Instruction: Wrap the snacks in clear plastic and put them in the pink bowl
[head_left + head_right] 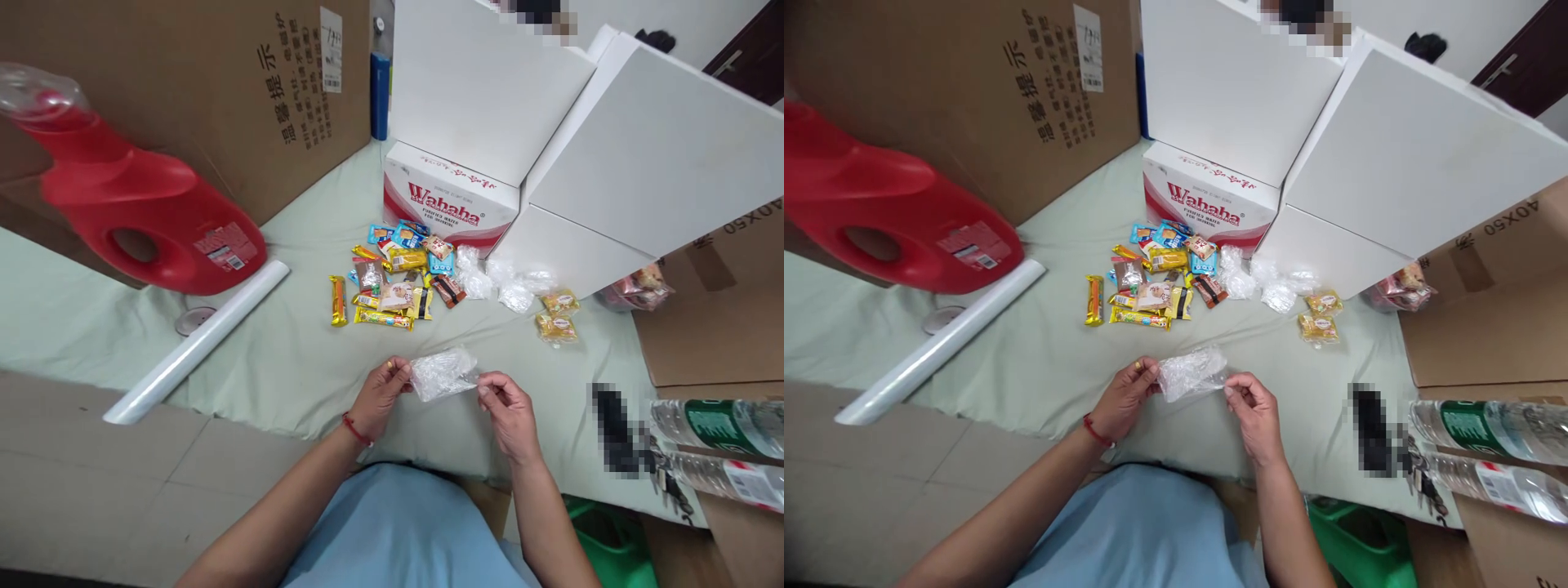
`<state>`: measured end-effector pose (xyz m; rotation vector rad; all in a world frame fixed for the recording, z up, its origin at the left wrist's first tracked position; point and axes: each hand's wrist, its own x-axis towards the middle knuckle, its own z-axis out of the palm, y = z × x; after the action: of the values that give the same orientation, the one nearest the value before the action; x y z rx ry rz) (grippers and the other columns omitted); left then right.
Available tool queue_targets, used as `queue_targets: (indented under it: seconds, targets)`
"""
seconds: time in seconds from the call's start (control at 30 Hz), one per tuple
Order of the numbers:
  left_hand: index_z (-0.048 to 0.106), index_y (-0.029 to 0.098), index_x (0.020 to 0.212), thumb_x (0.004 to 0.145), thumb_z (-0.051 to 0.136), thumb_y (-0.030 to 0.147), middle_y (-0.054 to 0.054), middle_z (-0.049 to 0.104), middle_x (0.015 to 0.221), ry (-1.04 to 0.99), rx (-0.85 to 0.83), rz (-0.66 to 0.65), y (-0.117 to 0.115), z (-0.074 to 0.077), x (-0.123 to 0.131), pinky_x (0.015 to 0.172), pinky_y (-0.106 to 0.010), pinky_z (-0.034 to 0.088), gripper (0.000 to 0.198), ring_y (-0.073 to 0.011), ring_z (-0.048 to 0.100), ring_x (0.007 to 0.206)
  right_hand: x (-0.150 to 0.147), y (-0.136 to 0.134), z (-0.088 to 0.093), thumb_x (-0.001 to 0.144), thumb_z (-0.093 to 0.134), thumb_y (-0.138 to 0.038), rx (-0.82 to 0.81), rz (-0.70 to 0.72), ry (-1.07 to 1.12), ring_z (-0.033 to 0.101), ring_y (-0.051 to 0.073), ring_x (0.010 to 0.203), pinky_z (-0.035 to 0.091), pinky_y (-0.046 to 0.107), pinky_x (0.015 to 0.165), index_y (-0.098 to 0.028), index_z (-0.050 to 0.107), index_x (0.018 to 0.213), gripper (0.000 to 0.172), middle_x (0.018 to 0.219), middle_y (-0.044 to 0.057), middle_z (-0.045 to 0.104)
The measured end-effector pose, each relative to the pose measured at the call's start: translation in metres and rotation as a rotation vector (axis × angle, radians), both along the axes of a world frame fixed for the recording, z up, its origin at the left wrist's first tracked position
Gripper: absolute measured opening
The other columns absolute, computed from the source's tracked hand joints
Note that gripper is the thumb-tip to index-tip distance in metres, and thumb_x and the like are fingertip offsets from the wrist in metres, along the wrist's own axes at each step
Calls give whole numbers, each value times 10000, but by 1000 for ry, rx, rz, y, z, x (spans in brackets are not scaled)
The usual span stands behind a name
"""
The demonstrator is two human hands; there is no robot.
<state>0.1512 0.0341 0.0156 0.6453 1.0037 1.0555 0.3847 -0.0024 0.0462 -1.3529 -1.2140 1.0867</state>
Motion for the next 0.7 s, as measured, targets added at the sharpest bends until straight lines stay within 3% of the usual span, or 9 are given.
queue_targets:
  seconds: [0.2,0.4,0.57,0.7]
  targets:
    - [568,187,763,684,826,581,22,596,783,-93,-60,-40,3,-1,2,728,-279,501,477,-127,566,748,26,-13,2,920,713,-296,106,132,-60,616,193,909,470,292,739,-268,766,897,64,986,59,662]
    - [651,193,914,731,776,489,-17,671,905,309,101,12,4,0,2,809,-294,481,369,-165,614,865,28,-19,5,958,663,-282,108,257,-79,662,217,1026,517,325,818,-292,770,968,108,1147,81,704]
    - [654,196,869,858,616,593,-36,687,868,405,197,-168,5,5,5,838,-332,477,399,-194,623,867,23,-16,11,971,634,-264,111,338,-52,677,222,1051,526,346,864,-287,750,981,118,1198,85,708]
    - [666,184,968,720,780,606,-69,702,999,280,142,-355,1,5,20,904,-365,484,503,-218,636,958,20,-13,15,955,652,-248,140,333,-43,670,219,1062,518,336,869,-286,750,967,106,1200,78,704]
